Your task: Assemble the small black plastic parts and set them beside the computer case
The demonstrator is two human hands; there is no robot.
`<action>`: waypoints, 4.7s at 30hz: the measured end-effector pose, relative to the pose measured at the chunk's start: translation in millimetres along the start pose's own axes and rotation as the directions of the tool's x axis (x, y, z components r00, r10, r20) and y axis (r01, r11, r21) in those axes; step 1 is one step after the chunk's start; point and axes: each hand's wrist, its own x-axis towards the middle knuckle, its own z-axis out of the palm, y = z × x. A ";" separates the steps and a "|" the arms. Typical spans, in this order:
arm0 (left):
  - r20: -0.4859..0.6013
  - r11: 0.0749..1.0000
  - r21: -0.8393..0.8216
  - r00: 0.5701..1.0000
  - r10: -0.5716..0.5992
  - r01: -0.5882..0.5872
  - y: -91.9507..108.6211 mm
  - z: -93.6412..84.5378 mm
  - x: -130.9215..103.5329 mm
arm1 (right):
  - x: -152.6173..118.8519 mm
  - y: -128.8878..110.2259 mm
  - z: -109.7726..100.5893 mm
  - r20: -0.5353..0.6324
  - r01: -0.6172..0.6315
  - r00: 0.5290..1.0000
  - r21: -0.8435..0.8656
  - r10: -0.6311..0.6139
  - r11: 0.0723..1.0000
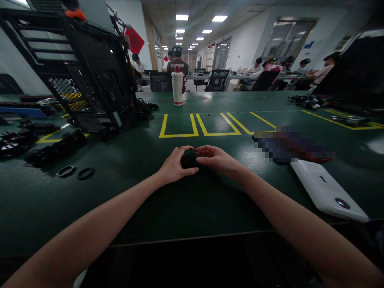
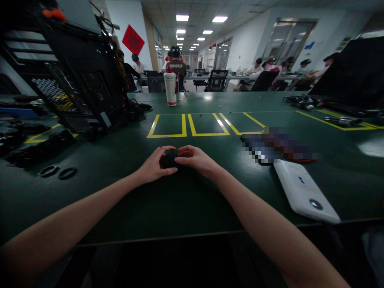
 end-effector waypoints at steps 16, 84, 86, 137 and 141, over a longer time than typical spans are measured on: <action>0.007 1.000 0.000 1.000 -0.002 0.002 -0.7 0.1 0.3 | 1.0 1.0 0.5 0.024 0.087 0.996 0.057 -0.088 0.995; -0.075 1.000 -0.017 0.997 0.013 -0.014 -3.6 3.1 -0.1 | -1.7 -1.0 0.7 0.017 0.127 0.992 -0.015 -0.127 0.992; -0.051 0.999 -0.029 0.998 0.020 -0.022 -1.3 2.2 -0.1 | -1.5 -1.1 1.6 0.009 0.147 0.989 0.030 -0.147 0.989; -0.015 0.988 -0.151 1.000 0.024 -0.026 -0.7 3.0 -1.7 | -2.0 -4.4 -3.6 0.079 0.210 0.977 -0.136 -0.201 0.968; -0.024 0.989 -0.147 0.999 0.023 -0.026 -1.3 4.1 -1.2 | -2.6 -4.4 -1.2 0.056 0.171 0.984 -0.079 -0.167 0.982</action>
